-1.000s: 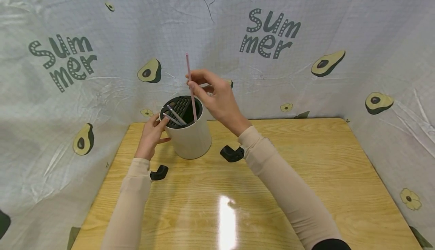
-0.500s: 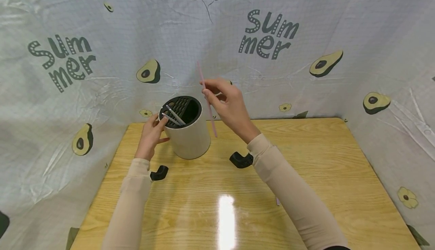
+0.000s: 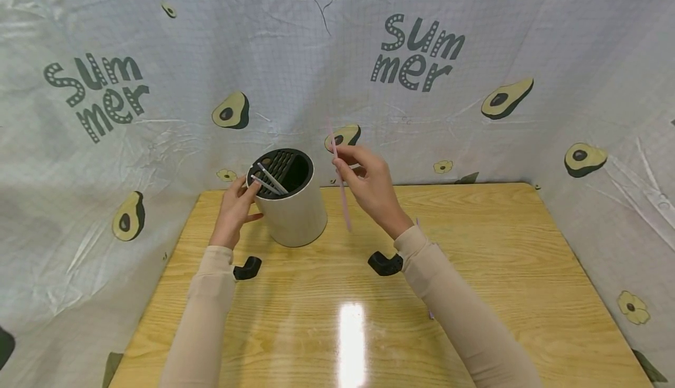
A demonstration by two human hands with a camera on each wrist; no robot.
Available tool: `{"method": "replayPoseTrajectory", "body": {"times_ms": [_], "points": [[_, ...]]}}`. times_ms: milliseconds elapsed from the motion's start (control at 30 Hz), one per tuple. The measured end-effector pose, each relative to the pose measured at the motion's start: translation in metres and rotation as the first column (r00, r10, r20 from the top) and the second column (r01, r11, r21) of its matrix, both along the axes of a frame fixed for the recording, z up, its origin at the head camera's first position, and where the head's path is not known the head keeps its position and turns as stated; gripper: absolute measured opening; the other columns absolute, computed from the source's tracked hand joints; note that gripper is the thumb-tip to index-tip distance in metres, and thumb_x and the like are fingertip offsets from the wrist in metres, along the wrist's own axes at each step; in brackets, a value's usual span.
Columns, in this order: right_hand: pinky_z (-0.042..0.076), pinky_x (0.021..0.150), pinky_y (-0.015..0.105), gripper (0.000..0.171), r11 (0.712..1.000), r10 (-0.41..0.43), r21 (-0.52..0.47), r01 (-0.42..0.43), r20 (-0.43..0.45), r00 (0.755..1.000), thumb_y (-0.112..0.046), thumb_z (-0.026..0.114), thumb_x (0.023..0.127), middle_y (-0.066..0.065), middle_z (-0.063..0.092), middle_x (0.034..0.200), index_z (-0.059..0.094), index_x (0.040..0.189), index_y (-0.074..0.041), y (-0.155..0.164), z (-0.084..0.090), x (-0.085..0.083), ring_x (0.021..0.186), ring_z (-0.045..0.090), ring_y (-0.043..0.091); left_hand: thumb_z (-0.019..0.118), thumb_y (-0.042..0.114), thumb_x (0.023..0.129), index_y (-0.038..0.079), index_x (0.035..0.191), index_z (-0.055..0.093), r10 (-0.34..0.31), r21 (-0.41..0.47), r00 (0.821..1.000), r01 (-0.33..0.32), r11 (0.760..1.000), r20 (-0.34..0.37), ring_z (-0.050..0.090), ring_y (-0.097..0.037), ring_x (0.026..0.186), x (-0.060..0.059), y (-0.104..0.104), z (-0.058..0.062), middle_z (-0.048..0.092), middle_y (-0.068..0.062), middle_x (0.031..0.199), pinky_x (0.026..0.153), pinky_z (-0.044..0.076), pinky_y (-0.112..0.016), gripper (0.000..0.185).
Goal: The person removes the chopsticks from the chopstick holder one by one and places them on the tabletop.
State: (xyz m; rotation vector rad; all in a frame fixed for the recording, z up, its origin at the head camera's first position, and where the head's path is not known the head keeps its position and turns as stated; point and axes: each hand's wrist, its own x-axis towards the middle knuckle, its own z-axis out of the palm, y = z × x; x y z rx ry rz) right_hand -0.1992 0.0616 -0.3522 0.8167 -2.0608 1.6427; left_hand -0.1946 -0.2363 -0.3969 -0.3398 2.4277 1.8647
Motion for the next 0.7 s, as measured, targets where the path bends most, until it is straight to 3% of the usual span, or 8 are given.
{"method": "replayPoseTrajectory", "body": {"times_ms": [333,700], "points": [[0.060,0.077,0.026,0.027,1.000,-0.009,-0.014,0.010,0.059,0.998,-0.015,0.065,0.103,0.011,0.073,0.115,0.072,0.129,-0.010,0.006,-0.023,0.002,0.098,0.071,0.029,0.046,0.045,0.110,0.020,0.167,0.025,-0.001,-0.006,1.000,0.001,1.000,-0.009,0.043,-0.039,0.148,0.001,0.001,-0.001,0.033,-0.015,0.169,0.109,0.050,-0.061,0.066],[0.060,0.075,0.027,0.025,0.999,-0.052,0.001,0.052,0.126,0.991,-0.015,0.066,0.103,0.013,0.073,0.110,0.072,0.126,-0.007,0.010,-0.043,0.005,0.094,0.071,0.022,0.045,0.045,0.110,0.020,0.167,0.025,-0.002,-0.003,1.000,0.002,1.000,-0.013,0.043,-0.038,0.147,0.000,0.000,-0.001,0.033,-0.014,0.170,0.109,0.050,-0.061,0.065]]}}
